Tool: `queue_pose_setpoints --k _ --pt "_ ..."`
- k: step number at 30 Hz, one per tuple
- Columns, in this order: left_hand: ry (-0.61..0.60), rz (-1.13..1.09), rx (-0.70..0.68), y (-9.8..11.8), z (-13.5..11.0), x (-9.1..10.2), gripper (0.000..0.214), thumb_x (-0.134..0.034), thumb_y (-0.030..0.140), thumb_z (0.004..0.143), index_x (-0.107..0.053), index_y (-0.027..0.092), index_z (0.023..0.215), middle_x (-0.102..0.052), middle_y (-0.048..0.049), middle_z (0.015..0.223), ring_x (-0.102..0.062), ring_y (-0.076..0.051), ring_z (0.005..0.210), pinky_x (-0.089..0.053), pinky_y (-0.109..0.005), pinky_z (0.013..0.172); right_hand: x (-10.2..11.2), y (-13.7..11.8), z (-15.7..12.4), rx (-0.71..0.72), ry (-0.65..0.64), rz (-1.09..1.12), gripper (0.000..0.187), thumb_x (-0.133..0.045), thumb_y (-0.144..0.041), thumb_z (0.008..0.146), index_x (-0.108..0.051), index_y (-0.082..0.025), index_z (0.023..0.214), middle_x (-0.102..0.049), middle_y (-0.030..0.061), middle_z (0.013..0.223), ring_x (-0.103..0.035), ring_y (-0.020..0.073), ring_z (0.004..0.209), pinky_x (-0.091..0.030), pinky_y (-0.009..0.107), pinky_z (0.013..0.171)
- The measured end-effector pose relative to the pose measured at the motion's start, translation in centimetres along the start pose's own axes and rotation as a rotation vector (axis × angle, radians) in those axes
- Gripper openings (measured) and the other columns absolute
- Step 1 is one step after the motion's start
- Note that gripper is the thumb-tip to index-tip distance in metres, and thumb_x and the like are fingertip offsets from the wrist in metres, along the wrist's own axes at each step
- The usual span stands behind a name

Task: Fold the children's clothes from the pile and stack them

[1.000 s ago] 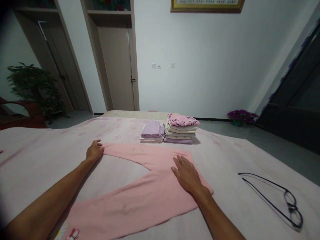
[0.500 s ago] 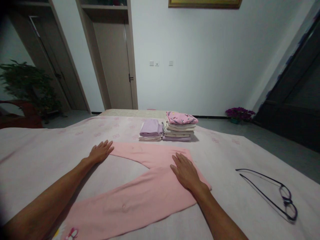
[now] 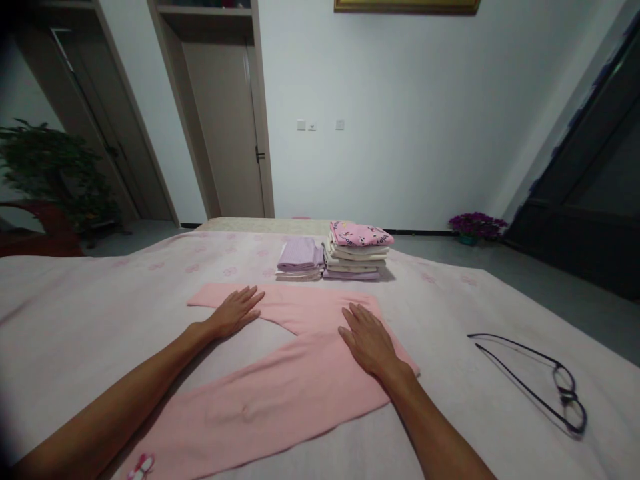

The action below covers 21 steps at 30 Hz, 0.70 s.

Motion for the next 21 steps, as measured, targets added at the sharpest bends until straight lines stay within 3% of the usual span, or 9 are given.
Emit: queue_pose_setpoints --k 4,9,14,21 --pt "-0.057 0.044 0.128 -0.8 -0.3 -0.1 0.062 -0.028 0.055 0.103 -0.034 0.028 0.158 -0.028 -0.0118 0.166 -0.026 -0.034 0.152 -0.024 -0.056 0.119 0.1 0.1 0.0 -0.037 -0.025 -0.002 0.061 -0.033 -0.046 0.103 -0.046 -0.010 0.151 -0.038 0.0154 0.160 -0.033 0.0257 0.149 -0.026 0.041 0.122" --pt "-0.076 0.098 0.323 -5.2 -1.7 0.2 0.063 -0.027 0.055 0.103 -0.031 0.027 0.159 -0.026 -0.0133 0.166 -0.023 -0.035 0.153 -0.022 -0.055 0.118 0.1 1.5 -0.1 -0.159 -0.088 -0.018 0.064 -0.031 -0.051 0.102 -0.042 -0.014 0.153 -0.033 0.0123 0.163 -0.026 0.0262 0.152 -0.018 0.049 0.124" --pt "-0.018 0.157 0.467 -8.9 -3.6 0.4 0.064 -0.024 0.054 0.102 -0.034 0.024 0.158 -0.031 -0.0140 0.164 -0.026 -0.035 0.152 -0.023 -0.054 0.118 0.1 3.3 -0.5 -0.291 -0.137 -0.021 0.063 -0.026 -0.049 0.103 -0.035 -0.017 0.157 -0.026 0.0080 0.166 -0.019 0.0254 0.154 -0.017 0.054 0.122" --pt "-0.016 0.171 0.542 -10.2 -4.6 0.4 0.064 -0.022 0.053 0.102 -0.033 0.024 0.158 -0.031 -0.0143 0.164 -0.026 -0.035 0.151 -0.024 -0.056 0.116 -0.1 3.5 -0.6 -0.292 -0.151 -0.024 0.063 -0.024 -0.048 0.104 -0.031 -0.018 0.159 -0.023 0.0069 0.167 -0.015 0.0246 0.155 -0.016 0.053 0.123"
Point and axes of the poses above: each hand's wrist, its own z-axis towards the middle knuckle, its own x-axis out of the back of the hand, y = z × x, the point moved 8 cm from there along z, towards the middle knuckle
